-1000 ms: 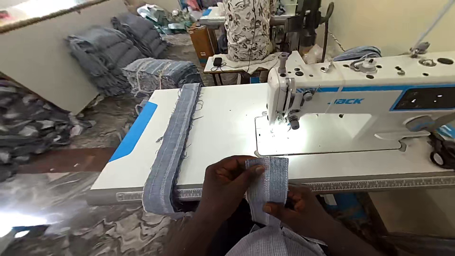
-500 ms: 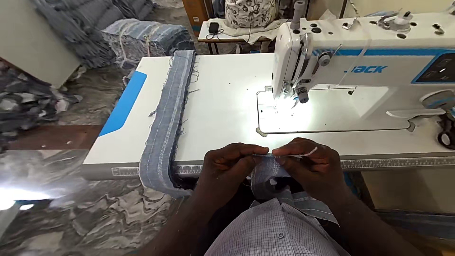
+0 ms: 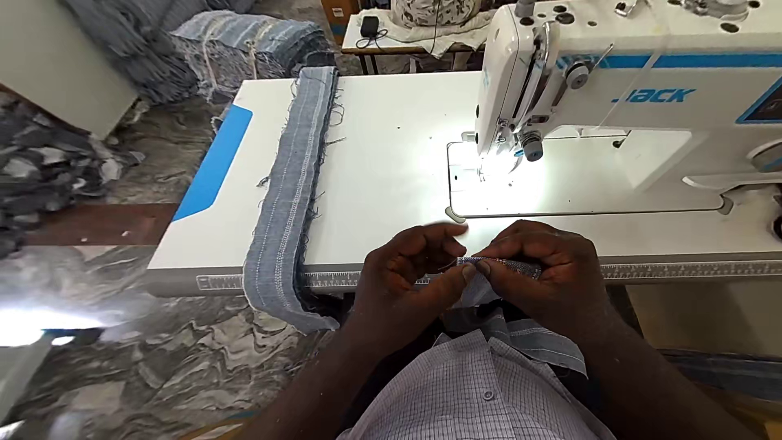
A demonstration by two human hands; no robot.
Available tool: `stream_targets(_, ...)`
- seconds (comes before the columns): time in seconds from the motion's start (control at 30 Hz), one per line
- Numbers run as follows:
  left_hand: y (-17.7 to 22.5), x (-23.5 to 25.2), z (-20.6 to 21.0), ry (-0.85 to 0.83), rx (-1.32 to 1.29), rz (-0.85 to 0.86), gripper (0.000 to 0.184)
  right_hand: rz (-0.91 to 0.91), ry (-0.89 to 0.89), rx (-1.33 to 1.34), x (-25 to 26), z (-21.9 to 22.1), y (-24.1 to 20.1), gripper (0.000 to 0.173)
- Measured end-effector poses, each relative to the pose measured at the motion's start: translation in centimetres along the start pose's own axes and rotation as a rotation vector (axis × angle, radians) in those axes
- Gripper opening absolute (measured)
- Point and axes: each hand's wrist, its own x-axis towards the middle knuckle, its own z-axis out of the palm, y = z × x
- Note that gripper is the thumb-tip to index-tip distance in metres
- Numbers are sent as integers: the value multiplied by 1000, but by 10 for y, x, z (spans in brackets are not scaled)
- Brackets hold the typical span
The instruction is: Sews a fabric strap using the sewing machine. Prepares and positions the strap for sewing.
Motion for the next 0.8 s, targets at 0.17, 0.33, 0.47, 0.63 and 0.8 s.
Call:
stream_targets(0.17,3,0,7,71,75,54,11,-23,47,-2,0,2,-1,6)
stream_targets(0.33,0,0,8,98,79,76,13,-40,63,-17,1,4,-1,6)
stream_targets(0.47,-3,1,16,227,81,115,15,-112,74,-11,1,5,0,9)
stream_targets(0.63,-6,-4,28,165,597,365,30,-96,206,-58,1,8,5,10)
stream_targets(0.8,2,12,-7,-114,369,168,22,-72,100,-78,-3,1,9,11)
